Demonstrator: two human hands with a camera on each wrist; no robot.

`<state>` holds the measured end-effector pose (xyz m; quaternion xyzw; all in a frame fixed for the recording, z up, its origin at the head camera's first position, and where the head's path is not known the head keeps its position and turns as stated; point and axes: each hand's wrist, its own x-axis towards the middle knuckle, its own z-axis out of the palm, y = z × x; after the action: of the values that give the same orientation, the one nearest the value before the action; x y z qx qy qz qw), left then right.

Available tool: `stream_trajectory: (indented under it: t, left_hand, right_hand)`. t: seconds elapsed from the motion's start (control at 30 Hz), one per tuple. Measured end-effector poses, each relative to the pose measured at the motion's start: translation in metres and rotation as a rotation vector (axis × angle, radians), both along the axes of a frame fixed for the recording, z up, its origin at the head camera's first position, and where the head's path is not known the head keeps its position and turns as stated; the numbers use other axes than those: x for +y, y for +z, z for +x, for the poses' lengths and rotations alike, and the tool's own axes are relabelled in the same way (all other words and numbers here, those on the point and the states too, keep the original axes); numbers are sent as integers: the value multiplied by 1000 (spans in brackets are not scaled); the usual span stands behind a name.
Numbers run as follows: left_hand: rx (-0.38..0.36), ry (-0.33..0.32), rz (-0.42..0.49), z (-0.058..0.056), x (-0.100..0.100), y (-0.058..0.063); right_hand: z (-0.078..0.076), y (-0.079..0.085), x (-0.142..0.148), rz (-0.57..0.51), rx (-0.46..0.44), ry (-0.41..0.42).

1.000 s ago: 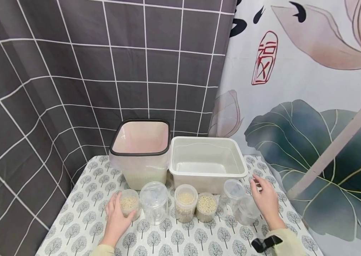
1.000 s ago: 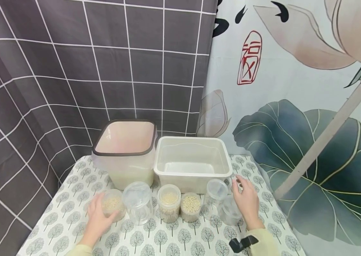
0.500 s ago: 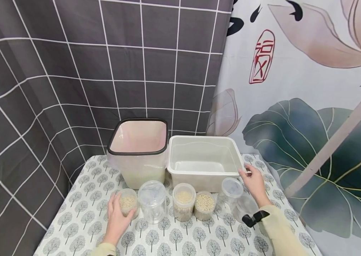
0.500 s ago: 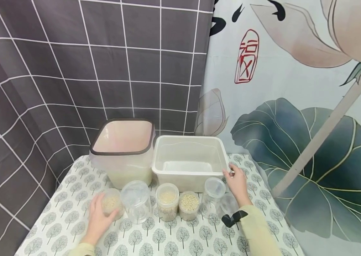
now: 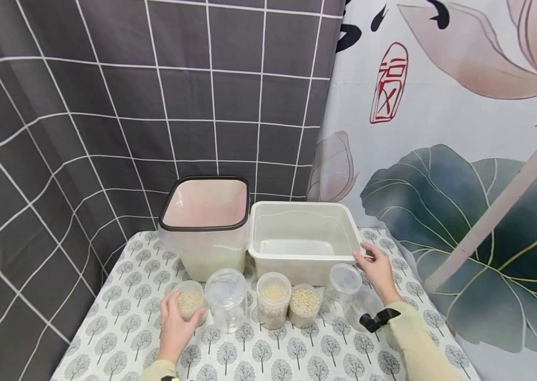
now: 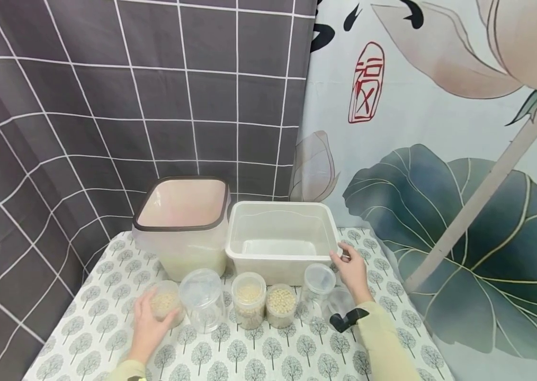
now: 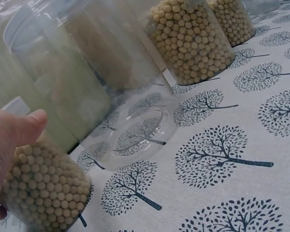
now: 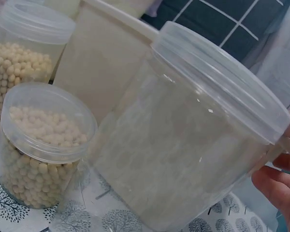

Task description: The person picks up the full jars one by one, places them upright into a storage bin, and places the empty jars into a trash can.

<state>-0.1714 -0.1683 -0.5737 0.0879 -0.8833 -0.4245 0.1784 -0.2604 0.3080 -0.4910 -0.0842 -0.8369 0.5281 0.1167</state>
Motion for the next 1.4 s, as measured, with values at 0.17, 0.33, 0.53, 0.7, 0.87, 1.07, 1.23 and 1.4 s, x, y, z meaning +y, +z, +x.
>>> stream_trajectory:
  t: [0.17,0.33,0.53,0.7,0.87,1.07,1.23,1.4]
  left_hand:
    - [-23,51,43,-1,-2,-6]
    - [24,78,77,-1,-3,-6]
    - [55,111,109,3,-4,-5]
    - [147,123,98,5,-7,1]
    - [162,100,69,5,-12,21]
    - [129,93,91,6,-15,44]
    - [199,83,65,3,-14,61]
    - [252,67,47,0,-11,79]
  right_hand:
    - [-3,-3,-4,-126,-5,19]
    - [-4,-2,-8,-137,-12,1]
    - [-2,-1,-10,-138,-21,-15]
    - [-2,0,-9,-116,-30,-36]
    - [-2,-1,-8,-116,-31,-35]
    - [-2,-3,-6,-108,-30,-30]
    - [-1,-3,-5,-111,-26,-34]
    - [-10,-19,4,-143,16,-9]
